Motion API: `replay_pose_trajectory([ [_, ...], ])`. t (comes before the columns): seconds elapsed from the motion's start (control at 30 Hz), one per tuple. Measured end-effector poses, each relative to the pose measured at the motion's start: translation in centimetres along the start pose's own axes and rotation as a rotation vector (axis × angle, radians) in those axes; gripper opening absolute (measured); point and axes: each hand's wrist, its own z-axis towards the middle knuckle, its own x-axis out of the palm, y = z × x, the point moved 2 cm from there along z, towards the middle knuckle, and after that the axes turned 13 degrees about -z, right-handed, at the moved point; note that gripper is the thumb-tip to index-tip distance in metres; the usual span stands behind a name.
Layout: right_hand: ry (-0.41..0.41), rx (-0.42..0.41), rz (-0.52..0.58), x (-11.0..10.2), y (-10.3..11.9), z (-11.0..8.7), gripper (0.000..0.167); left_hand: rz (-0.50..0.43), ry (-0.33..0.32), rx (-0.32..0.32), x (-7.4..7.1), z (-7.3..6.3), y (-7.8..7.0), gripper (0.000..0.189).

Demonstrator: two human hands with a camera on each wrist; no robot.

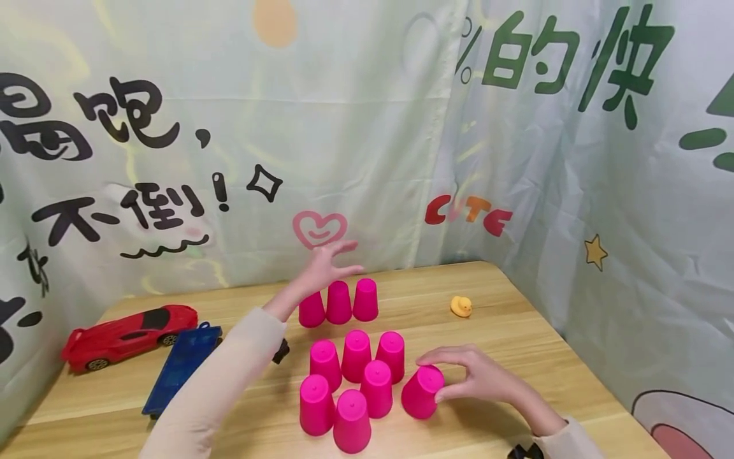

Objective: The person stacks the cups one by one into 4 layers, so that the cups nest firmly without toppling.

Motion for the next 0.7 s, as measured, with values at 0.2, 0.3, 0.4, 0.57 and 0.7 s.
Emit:
replay_pose_trajectory([
  [0.2, -0.169, 0.107, -0.074, -1.9, -1.3, -1.4, 0.057, -0.122, -0.163, 0.103, -3.1, -4.6, -2.0, 0.061],
  [0.3, -0.299, 0.083, -0.089, -3.0, -2.1, -1.3, 0.061, -0.178, -0.151, 0.08, -4.0, -7.6, -2.5, 0.06],
  [0.4, -0.438, 0.044, -0.12, -3.7, -3.3, -0.6, 0.063, -0.196, -0.12, 0.043, -4.1, -10.7, -2.7, 0.059],
  [0.57, -0.522, 0.159, -0.151, -3.5, -5.5, 1.2, 0.063, -0.153, -0.061, 0.007, -3.1, -15.2, -2.5, 0.057],
  [0.7, -0.48, 0.299, -0.155, -2.8, -6.8, 2.8, 0.06, -0.176, 0.014, -0.091, -2.0, -17.8, -1.8, 0.056],
])
